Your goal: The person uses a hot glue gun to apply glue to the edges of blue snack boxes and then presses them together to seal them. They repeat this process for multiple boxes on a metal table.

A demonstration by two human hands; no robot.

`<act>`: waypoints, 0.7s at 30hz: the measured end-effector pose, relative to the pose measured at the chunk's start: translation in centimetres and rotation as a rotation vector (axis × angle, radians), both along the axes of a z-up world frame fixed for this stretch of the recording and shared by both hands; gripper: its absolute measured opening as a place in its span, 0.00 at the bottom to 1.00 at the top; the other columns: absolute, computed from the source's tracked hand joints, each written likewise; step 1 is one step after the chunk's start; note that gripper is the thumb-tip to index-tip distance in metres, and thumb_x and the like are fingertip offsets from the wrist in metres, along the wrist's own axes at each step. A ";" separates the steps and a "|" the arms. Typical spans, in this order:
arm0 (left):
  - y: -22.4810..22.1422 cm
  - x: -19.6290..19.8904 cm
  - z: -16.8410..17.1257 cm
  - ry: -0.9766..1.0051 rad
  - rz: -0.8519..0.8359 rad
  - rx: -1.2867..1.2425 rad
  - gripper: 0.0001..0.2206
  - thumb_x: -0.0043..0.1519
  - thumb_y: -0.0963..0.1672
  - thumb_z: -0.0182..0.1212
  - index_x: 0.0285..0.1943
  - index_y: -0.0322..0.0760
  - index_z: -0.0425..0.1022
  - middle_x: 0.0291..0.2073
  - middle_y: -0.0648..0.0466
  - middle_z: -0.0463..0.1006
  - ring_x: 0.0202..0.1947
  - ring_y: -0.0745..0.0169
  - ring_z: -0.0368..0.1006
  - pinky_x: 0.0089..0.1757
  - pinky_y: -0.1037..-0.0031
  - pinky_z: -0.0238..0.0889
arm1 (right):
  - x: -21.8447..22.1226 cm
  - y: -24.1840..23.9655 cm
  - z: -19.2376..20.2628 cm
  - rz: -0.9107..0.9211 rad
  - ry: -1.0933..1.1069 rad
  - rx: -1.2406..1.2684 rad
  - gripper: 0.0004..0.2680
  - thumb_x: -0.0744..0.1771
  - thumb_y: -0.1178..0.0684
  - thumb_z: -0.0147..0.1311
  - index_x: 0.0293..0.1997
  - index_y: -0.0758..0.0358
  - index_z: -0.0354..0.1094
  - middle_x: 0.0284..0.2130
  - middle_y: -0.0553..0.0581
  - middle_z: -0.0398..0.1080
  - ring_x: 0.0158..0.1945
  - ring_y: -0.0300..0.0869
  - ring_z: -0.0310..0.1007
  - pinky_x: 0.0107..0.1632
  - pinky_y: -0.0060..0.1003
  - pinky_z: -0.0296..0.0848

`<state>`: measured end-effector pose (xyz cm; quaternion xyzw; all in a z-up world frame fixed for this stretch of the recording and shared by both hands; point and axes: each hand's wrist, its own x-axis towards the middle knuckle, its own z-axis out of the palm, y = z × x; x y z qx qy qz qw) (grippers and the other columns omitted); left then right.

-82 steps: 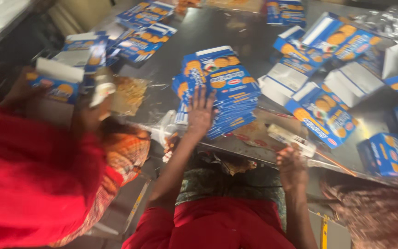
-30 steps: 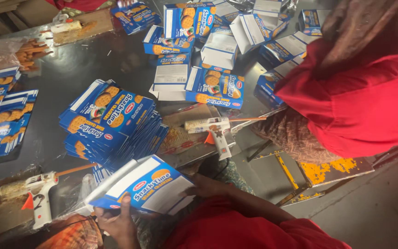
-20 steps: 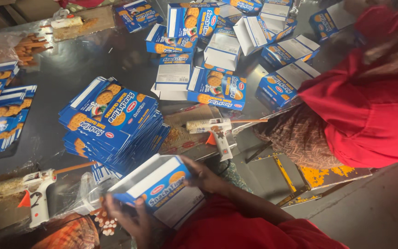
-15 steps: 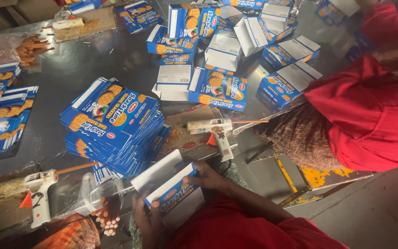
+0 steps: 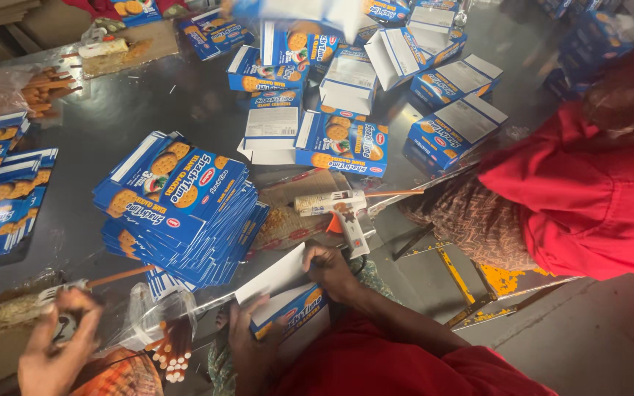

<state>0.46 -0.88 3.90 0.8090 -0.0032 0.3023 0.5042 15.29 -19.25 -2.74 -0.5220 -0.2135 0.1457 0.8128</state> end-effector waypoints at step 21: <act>-0.2 -0.3 -2.9 -0.047 0.159 -0.318 0.23 0.56 0.43 0.72 0.56 0.27 0.67 0.47 0.39 0.79 0.47 0.56 0.81 0.44 0.70 0.78 | 4.2 -9.7 -4.1 -0.296 0.592 0.101 0.14 0.69 0.46 0.46 0.59 0.57 0.61 0.44 0.62 0.75 0.46 0.51 0.76 0.47 0.52 0.74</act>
